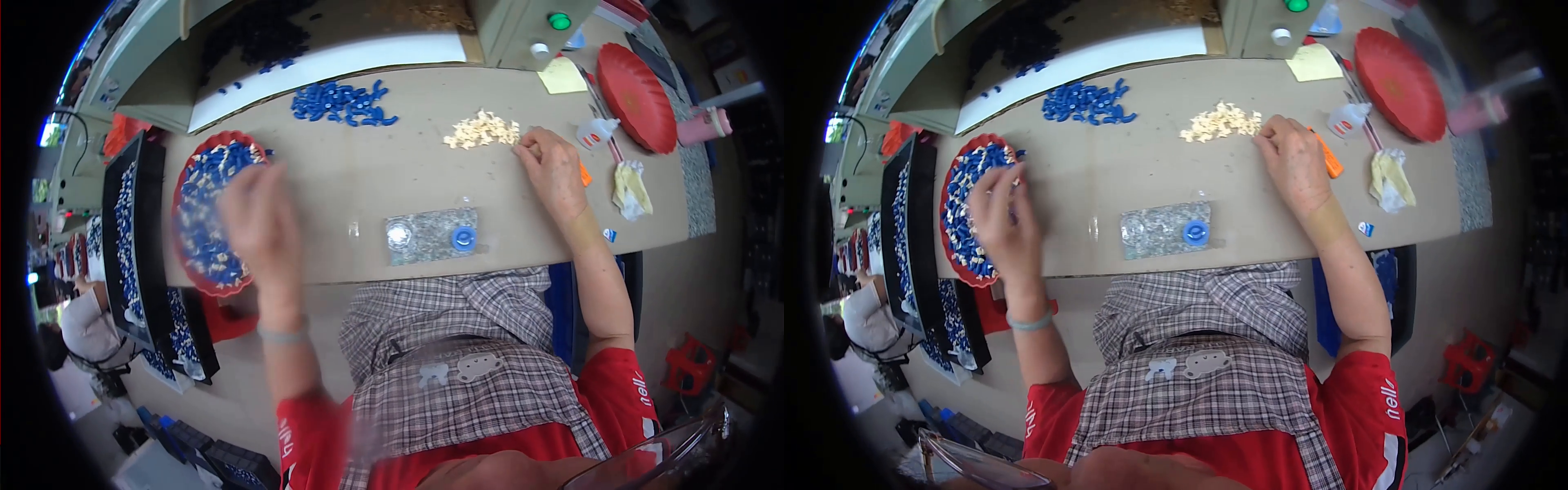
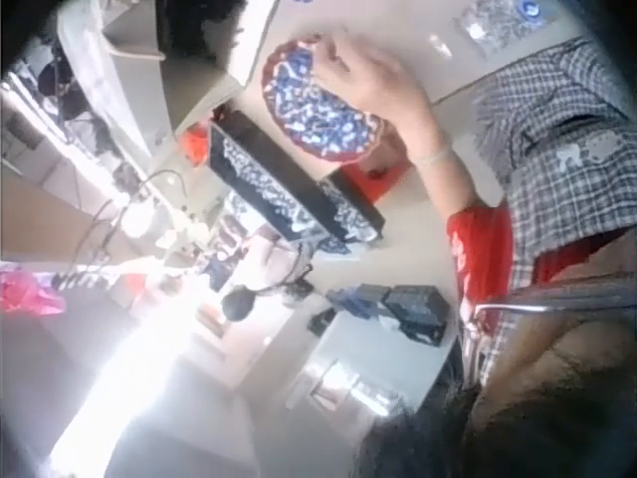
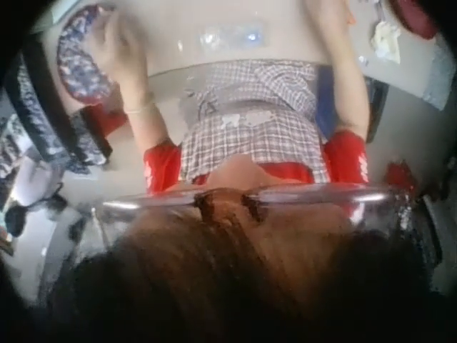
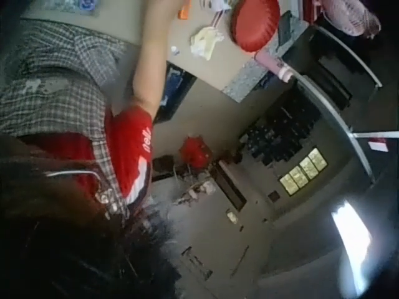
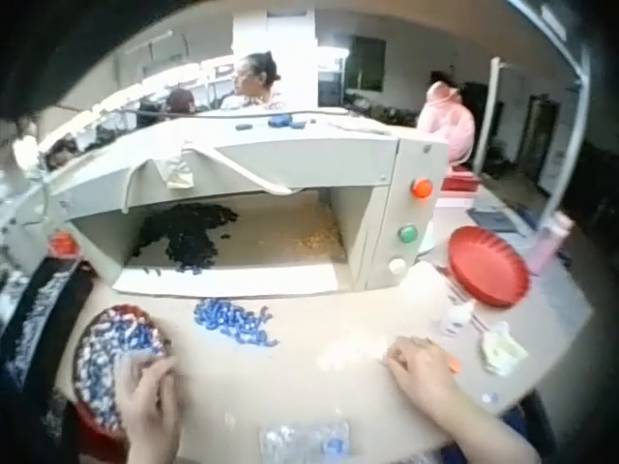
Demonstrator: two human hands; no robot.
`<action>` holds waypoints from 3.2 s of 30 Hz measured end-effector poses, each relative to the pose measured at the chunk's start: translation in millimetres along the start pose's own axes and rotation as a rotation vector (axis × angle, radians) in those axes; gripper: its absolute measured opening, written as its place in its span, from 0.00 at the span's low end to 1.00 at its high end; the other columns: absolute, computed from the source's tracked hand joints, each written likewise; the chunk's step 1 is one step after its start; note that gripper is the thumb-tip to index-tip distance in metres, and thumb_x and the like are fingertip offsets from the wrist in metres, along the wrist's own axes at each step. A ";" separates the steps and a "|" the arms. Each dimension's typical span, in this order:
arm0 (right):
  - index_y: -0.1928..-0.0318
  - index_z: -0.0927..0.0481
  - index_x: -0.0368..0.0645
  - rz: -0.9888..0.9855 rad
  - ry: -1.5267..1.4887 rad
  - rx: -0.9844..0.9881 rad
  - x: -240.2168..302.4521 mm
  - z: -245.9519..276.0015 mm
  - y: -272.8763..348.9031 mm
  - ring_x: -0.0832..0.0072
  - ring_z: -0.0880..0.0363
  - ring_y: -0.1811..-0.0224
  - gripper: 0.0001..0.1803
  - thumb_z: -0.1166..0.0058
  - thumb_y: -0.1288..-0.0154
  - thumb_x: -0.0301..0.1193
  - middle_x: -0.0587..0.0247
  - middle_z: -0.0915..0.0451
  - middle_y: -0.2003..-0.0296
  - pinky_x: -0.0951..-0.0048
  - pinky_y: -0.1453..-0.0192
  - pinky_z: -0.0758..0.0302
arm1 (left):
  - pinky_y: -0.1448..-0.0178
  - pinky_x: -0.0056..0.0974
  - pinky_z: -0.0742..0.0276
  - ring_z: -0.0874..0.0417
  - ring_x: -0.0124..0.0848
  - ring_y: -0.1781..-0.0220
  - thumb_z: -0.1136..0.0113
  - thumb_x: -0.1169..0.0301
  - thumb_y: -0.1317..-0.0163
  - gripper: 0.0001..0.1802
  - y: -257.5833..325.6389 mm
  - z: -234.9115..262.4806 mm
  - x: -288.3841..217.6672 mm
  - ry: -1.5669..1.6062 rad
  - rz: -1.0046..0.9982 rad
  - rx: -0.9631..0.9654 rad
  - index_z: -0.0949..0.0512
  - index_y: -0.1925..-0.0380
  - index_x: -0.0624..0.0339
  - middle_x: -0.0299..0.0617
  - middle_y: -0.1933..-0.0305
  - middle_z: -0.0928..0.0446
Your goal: The person assembles small blue plastic components and gold star components by hand at a workstation.
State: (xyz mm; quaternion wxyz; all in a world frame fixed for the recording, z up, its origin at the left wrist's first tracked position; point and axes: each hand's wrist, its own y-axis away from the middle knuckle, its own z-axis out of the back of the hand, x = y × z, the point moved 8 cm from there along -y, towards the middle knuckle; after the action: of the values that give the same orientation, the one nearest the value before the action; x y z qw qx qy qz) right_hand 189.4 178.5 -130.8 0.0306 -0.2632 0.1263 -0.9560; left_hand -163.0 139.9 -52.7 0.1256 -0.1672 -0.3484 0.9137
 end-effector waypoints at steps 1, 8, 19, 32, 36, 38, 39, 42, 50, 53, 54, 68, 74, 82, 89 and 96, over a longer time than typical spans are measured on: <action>0.66 0.22 0.36 0.010 -0.009 0.004 1.3 0.9 -1.9 0.54 0.18 0.67 0.07 0.37 0.41 0.25 0.50 0.19 0.69 0.59 0.61 0.23 | 0.47 0.41 0.24 0.20 0.44 0.51 0.41 0.85 0.42 0.14 -6.4 -12.4 -16.1 0.072 0.000 0.053 0.17 0.57 0.62 0.48 0.55 0.21; 0.68 0.24 0.33 0.055 0.024 0.049 4.9 8.2 -6.6 0.50 0.19 0.67 0.03 0.43 0.41 0.21 0.46 0.20 0.72 0.55 0.61 0.23 | 0.50 0.42 0.22 0.21 0.41 0.55 0.40 0.79 0.42 0.10 -27.7 -118.4 -44.5 0.175 -0.071 0.256 0.16 0.60 0.61 0.42 0.59 0.23; 0.62 0.23 0.39 -0.361 -0.602 0.477 7.3 -9.1 26.0 0.81 0.25 0.73 0.03 0.45 0.31 0.26 0.69 0.23 0.71 0.77 0.68 0.27 | 0.52 0.41 0.22 0.21 0.40 0.57 0.40 0.79 0.43 0.08 -31.7 -128.3 -53.9 0.178 -0.184 0.277 0.19 0.63 0.63 0.43 0.61 0.23; 0.58 0.22 0.37 -0.381 -1.004 0.726 52.3 -28.8 65.1 0.87 0.25 0.71 0.04 0.45 0.29 0.24 0.71 0.23 0.70 0.83 0.67 0.25 | 0.57 0.30 0.18 0.16 0.26 0.63 0.46 0.75 0.29 0.16 42.7 -106.8 -46.9 1.597 0.851 0.665 0.22 0.44 0.69 0.49 0.56 0.16; 0.58 0.21 0.37 -0.388 -1.001 0.725 53.7 -28.7 65.8 0.86 0.23 0.72 0.04 0.43 0.31 0.23 0.69 0.21 0.69 0.83 0.68 0.25 | 0.56 0.30 0.17 0.14 0.28 0.62 0.46 0.76 0.29 0.16 49.3 -106.9 -46.6 1.662 0.937 0.675 0.23 0.44 0.70 0.52 0.55 0.16; 0.58 0.20 0.36 -0.397 -0.979 0.726 54.7 -28.0 65.6 0.86 0.23 0.72 0.04 0.42 0.31 0.23 0.69 0.20 0.70 0.83 0.68 0.25 | 0.55 0.31 0.17 0.14 0.29 0.61 0.45 0.77 0.30 0.16 52.3 -108.0 -45.3 1.656 0.942 0.667 0.23 0.44 0.71 0.52 0.55 0.16; 0.58 0.21 0.36 -0.399 -0.943 0.746 57.0 -28.8 65.1 0.87 0.23 0.73 0.04 0.43 0.32 0.22 0.70 0.21 0.71 0.83 0.68 0.25 | 0.55 0.31 0.17 0.14 0.29 0.61 0.45 0.77 0.30 0.16 54.3 -108.2 -44.4 1.664 0.948 0.672 0.23 0.44 0.71 0.52 0.55 0.16; 0.59 0.22 0.36 -0.402 -0.900 0.770 58.9 -31.0 64.9 0.88 0.24 0.73 0.04 0.43 0.33 0.21 0.71 0.22 0.73 0.84 0.68 0.25 | 0.54 0.31 0.17 0.14 0.29 0.61 0.44 0.79 0.32 0.16 53.5 -98.9 -48.2 1.608 0.844 0.673 0.23 0.45 0.71 0.52 0.55 0.16; 0.61 0.26 0.38 -0.416 -0.776 0.807 64.1 -33.8 62.6 0.88 0.25 0.76 0.06 0.44 0.36 0.19 0.71 0.23 0.75 0.83 0.73 0.27 | 0.54 0.30 0.17 0.13 0.29 0.59 0.41 0.81 0.34 0.12 61.2 -87.9 -50.9 1.512 0.792 0.647 0.20 0.51 0.71 0.52 0.56 0.15; 0.61 0.26 0.38 -0.419 -0.729 0.815 65.9 -34.6 62.4 0.88 0.25 0.76 0.06 0.43 0.37 0.18 0.70 0.23 0.76 0.83 0.73 0.27 | 0.54 0.30 0.18 0.13 0.29 0.59 0.41 0.82 0.34 0.11 63.6 -84.6 -51.9 1.488 0.771 0.662 0.20 0.52 0.72 0.51 0.56 0.15; 0.61 0.27 0.39 -0.408 -0.713 0.812 67.5 -34.6 62.2 0.89 0.26 0.76 0.07 0.43 0.36 0.18 0.72 0.24 0.75 0.84 0.74 0.29 | 0.54 0.30 0.18 0.13 0.29 0.59 0.41 0.82 0.34 0.11 63.5 -82.7 -52.4 1.488 0.776 0.659 0.20 0.52 0.72 0.51 0.56 0.15; 0.59 0.28 0.40 -0.307 -0.632 0.780 71.7 -28.4 59.6 0.92 0.29 0.76 0.10 0.43 0.38 0.17 0.75 0.26 0.75 0.87 0.74 0.32 | 0.52 0.30 0.17 0.15 0.29 0.58 0.41 0.81 0.34 0.10 72.1 -77.1 -66.6 1.413 0.735 0.700 0.20 0.53 0.71 0.48 0.57 0.16; 0.58 0.28 0.41 -0.405 -1.090 0.708 73.7 -28.6 65.8 0.88 0.25 0.79 0.12 0.38 0.38 0.19 0.68 0.20 0.71 0.86 0.78 0.32 | 0.53 0.29 0.18 0.15 0.26 0.59 0.38 0.79 0.35 0.09 84.9 -84.2 -81.7 1.448 0.774 0.676 0.19 0.56 0.69 0.42 0.60 0.17; 0.55 0.29 0.39 -0.445 -1.384 0.613 85.5 -32.7 74.8 0.86 0.23 0.77 0.13 0.38 0.35 0.20 0.64 0.19 0.70 0.86 0.77 0.29 | 0.55 0.31 0.17 0.13 0.28 0.58 0.38 0.78 0.35 0.08 81.4 -81.5 -92.2 1.323 0.640 0.656 0.19 0.57 0.67 0.43 0.61 0.17; 0.55 0.29 0.39 -0.465 -1.347 0.602 85.0 -37.2 78.4 0.85 0.23 0.77 0.12 0.39 0.35 0.20 0.65 0.20 0.71 0.86 0.77 0.29 | 0.53 0.35 0.15 0.13 0.31 0.58 0.38 0.80 0.37 0.07 77.3 -78.3 -96.5 1.275 0.529 0.583 0.19 0.58 0.67 0.45 0.60 0.17; 0.56 0.29 0.41 -0.471 -1.267 0.576 85.6 -39.2 84.5 0.86 0.24 0.79 0.13 0.39 0.36 0.20 0.64 0.19 0.70 0.87 0.79 0.31 | 0.58 0.38 0.15 0.13 0.42 0.61 0.36 0.85 0.45 0.11 58.7 -53.4 -107.5 0.955 0.084 0.372 0.20 0.61 0.70 0.50 0.63 0.17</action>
State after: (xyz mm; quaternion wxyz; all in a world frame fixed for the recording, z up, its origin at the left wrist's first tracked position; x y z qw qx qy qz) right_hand 95.1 95.0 -142.7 -0.0406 -0.7671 -0.2315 -0.5969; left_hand -50.6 91.9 -106.6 0.2616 -0.5544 -0.0766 0.7864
